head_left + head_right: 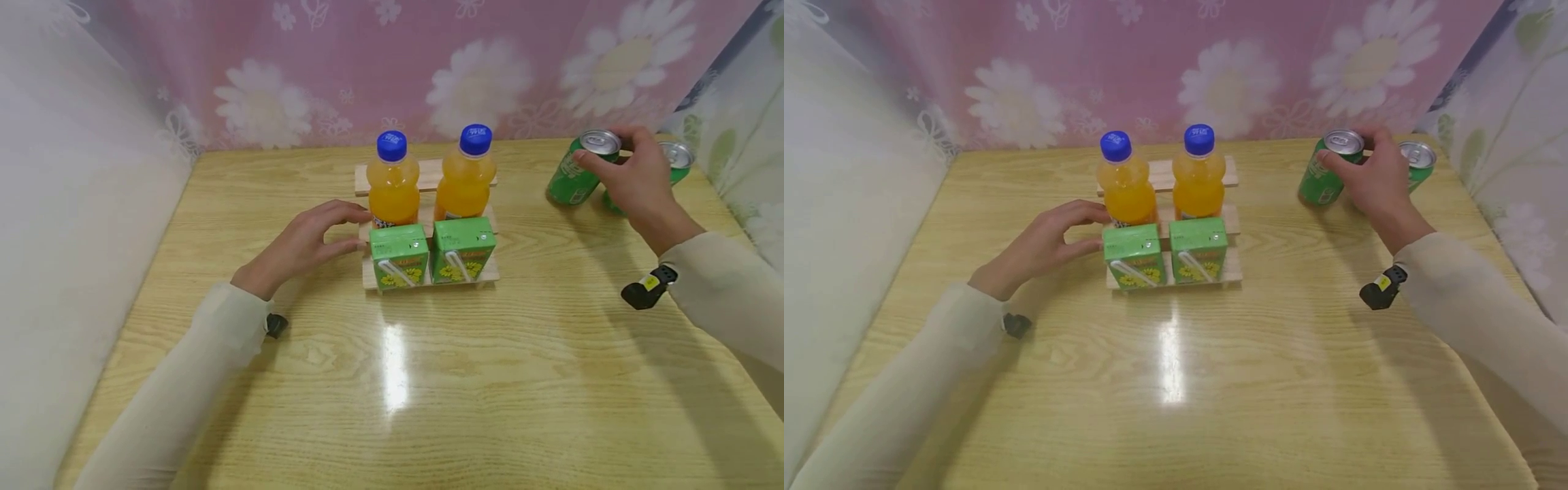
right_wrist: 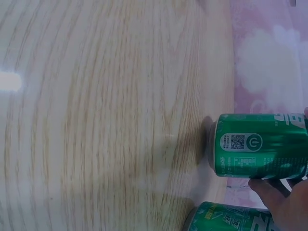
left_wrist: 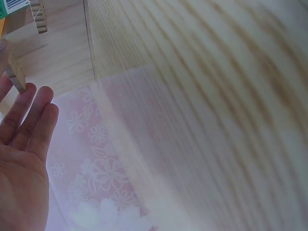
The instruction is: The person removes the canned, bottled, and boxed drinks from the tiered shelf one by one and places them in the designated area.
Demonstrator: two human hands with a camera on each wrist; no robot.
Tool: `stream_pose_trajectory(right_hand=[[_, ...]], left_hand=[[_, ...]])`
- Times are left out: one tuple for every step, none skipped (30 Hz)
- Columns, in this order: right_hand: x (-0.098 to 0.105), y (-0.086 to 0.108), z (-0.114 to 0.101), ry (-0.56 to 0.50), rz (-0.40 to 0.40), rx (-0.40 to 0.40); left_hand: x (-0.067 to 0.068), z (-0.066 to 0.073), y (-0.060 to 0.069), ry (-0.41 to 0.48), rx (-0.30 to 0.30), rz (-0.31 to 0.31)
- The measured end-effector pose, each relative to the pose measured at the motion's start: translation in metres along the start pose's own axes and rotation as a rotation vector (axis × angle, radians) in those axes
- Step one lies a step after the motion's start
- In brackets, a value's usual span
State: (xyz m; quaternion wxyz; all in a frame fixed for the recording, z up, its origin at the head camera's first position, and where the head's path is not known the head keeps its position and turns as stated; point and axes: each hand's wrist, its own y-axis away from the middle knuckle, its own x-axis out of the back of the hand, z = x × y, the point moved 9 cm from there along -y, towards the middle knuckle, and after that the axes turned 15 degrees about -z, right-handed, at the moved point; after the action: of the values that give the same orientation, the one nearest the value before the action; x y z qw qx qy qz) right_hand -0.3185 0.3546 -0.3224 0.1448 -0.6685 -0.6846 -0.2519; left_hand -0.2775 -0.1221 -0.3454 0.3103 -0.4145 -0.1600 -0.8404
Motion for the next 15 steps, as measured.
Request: stream_pose_trajectory(right_hand=[[-0.0002,0.0,0.001,0.006,0.003,-0.006],[-0.0008,-0.0001,0.0021,0.013,0.005,-0.013],[-0.0013,-0.0001,0.0033,0.018,0.008,-0.017],[-0.0018,-0.0002,0.0047,0.019,0.008,-0.022],[-0.0021,-0.0003,0.0063,0.022,0.008,-0.028],[-0.0023,-0.0002,0.0076,0.026,0.008,-0.035],[-0.0025,-0.0003,0.0082,0.028,0.008,-0.035],[-0.0026,-0.0005,0.0087,0.026,0.008,-0.035],[-0.0026,-0.0006,0.009,0.023,0.007,-0.034],[-0.0026,-0.0008,0.0093,0.022,0.005,-0.037],[-0.0027,-0.0009,0.0093,0.024,0.005,-0.04],[-0.0031,-0.001,0.0088,0.024,0.003,-0.04],[-0.0035,-0.0009,0.0085,0.024,0.002,-0.039],[-0.0039,-0.0008,0.008,0.025,0.001,-0.039],[-0.0042,-0.0007,0.0077,0.025,0.0,-0.041]], left_hand=[[0.0,0.0,0.0,0.001,-0.002,-0.001],[0.0,0.0003,0.0001,0.002,-0.003,-0.002],[-0.0002,0.0001,0.0002,0.002,-0.004,-0.002],[-0.0002,0.0003,0.0002,0.003,-0.006,-0.003],[-0.0005,0.0002,0.0002,0.003,-0.009,-0.002],[-0.0005,0.0006,0.0003,0.004,-0.013,-0.001],[-0.0006,0.0004,0.0002,0.005,-0.013,0.0],[-0.0005,0.0004,0.0001,0.006,-0.014,0.002],[-0.0004,0.0001,0.0,0.005,-0.015,0.005],[-0.0001,0.0003,0.0,0.005,-0.015,0.007],[0.0,0.0,-0.0001,0.005,-0.016,0.009],[0.0005,0.0001,-0.0002,0.004,-0.014,0.009],[0.0004,-0.0004,-0.0002,0.003,-0.011,0.01],[0.0005,-0.0004,-0.0003,0.003,-0.01,0.01],[0.0005,-0.0004,-0.0005,0.003,-0.009,0.01]])
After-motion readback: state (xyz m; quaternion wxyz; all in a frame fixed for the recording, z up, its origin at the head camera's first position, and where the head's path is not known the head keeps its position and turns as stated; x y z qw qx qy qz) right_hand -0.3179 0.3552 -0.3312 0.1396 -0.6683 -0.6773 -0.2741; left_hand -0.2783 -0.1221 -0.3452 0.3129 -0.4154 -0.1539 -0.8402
